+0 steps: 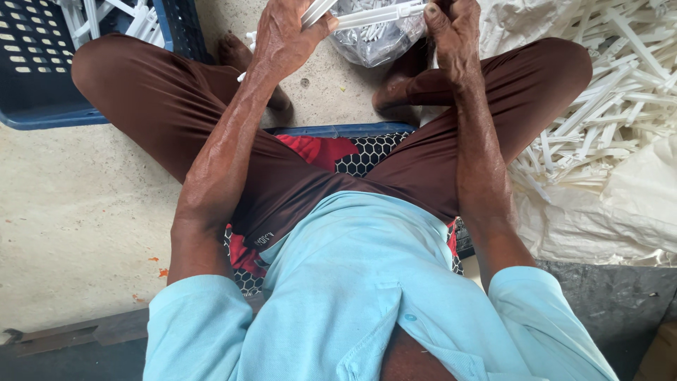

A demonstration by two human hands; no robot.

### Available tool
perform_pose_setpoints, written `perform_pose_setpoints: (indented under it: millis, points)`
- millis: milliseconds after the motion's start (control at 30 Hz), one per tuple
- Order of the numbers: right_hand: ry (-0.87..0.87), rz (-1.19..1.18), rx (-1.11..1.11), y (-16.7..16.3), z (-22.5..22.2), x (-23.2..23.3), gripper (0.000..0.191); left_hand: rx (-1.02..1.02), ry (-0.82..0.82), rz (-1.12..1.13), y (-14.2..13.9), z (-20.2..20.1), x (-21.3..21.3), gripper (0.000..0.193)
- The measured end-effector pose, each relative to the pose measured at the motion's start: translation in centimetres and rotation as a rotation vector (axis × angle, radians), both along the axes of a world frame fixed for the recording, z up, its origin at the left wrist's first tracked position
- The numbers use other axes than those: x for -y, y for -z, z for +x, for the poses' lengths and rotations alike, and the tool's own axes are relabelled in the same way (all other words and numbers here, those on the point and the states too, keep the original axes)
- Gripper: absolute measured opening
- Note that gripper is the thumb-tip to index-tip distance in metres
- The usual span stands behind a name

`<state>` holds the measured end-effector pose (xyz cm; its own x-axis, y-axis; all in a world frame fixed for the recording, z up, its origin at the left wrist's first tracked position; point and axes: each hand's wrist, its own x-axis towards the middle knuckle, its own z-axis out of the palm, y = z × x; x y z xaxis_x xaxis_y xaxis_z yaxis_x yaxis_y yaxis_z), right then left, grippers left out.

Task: The person sits cross-legged on the floor and repeatedly inserts small white plastic pins into larger white plastic tubes. The person picks the pins from a plastic bag and the tubes from a blue basket, assembles them by hand, and places the finished units into a white sack.

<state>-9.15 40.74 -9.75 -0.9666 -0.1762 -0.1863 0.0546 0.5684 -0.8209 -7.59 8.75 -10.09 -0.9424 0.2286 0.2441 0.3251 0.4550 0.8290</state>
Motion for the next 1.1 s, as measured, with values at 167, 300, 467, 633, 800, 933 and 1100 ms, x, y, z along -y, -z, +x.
perform_pose_setpoints:
  millis: [167,300,467,633,800,933,1100]
  points:
    - [-0.081,-0.21,-0.4,-0.2,0.0,1.0,0.041,0.085,0.026,0.032,-0.3,0.1,-0.5,0.021]
    - [0.004,-0.327,-0.325,0.7,-0.8,1.4,0.047,0.177,0.031,0.024,-0.4,0.2,-0.8,0.019]
    - [-0.09,-0.121,-0.397,0.6,-0.7,1.1,0.037,0.01,-0.001,-0.002,-0.5,0.2,-0.4,0.024]
    - [-0.032,-0.266,-0.334,0.6,-0.4,1.6,0.034,0.121,-0.02,-0.002,-0.3,0.4,-0.6,0.026]
    - [0.041,-0.425,-0.385,1.4,-0.8,1.9,0.044,0.07,0.007,0.043,-0.4,0.5,-0.8,0.029]
    - [0.183,-0.097,0.042,1.0,-0.3,0.9,0.041,0.029,-0.012,-0.013,-0.4,0.4,-0.6,0.027]
    - [-0.077,-0.275,-0.391,1.1,-0.1,1.2,0.035,0.227,-0.015,-0.036,-0.1,0.4,-0.9,0.025]
